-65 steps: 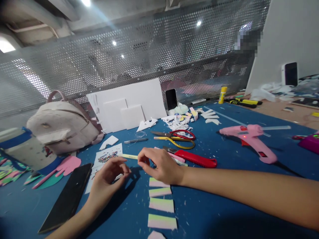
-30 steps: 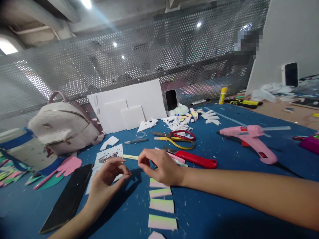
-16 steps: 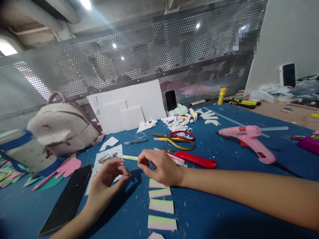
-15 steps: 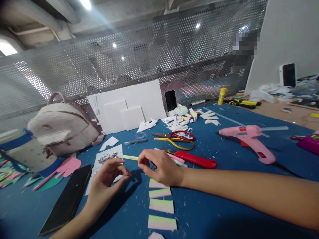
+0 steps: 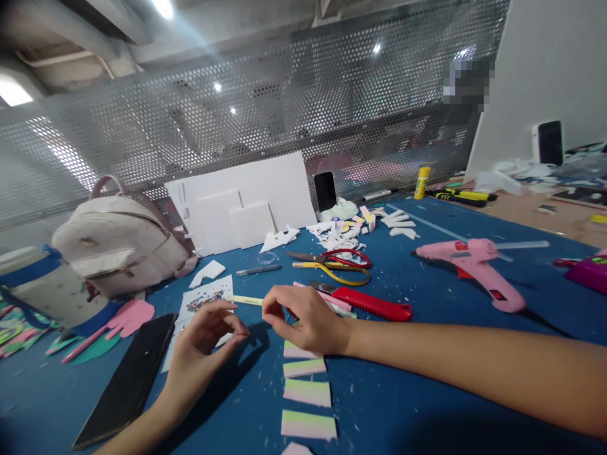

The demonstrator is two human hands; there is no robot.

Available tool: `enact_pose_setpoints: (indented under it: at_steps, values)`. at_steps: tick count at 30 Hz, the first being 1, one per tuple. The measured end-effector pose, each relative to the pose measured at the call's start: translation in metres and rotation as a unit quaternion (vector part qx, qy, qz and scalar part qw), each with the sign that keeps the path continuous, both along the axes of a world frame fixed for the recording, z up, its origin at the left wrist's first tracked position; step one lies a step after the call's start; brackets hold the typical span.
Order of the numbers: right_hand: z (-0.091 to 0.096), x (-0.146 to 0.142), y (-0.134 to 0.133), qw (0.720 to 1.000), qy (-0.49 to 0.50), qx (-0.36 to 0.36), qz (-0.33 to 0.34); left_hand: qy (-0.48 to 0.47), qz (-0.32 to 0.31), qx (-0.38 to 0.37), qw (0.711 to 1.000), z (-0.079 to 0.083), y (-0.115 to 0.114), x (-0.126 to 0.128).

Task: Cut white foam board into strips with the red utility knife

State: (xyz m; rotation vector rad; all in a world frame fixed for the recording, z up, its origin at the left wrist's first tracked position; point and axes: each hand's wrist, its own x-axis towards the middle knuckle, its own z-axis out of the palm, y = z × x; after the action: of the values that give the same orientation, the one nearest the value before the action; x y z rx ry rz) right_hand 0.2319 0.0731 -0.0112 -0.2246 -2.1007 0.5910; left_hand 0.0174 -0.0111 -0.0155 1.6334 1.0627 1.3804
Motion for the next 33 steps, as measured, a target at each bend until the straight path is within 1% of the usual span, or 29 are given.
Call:
enact_pose_setpoints:
  at_steps: [6,14,25,33]
  values:
    - [0.0003,-0.0003,-0.0005,1.000,-0.004,0.000,-0.008,0.001,0.006,-0.002,1.000,0.0028,0.0007,0.0006]
    - [-0.0001,0.0004,0.0002,1.000,-0.009,0.015,-0.024,-0.003,0.001,0.000,1.000,0.0007,-0.0004,0.0004]
    - [0.0011,0.0003,-0.0010,1.000,-0.005,0.012,-0.021,-0.018,0.015,-0.012,1.000,0.0018,0.0005,0.0026]
    - [0.0022,0.0002,-0.0010,1.000,-0.008,0.017,-0.021,-0.016,0.023,-0.014,0.999,-0.0022,-0.0003,0.0006]
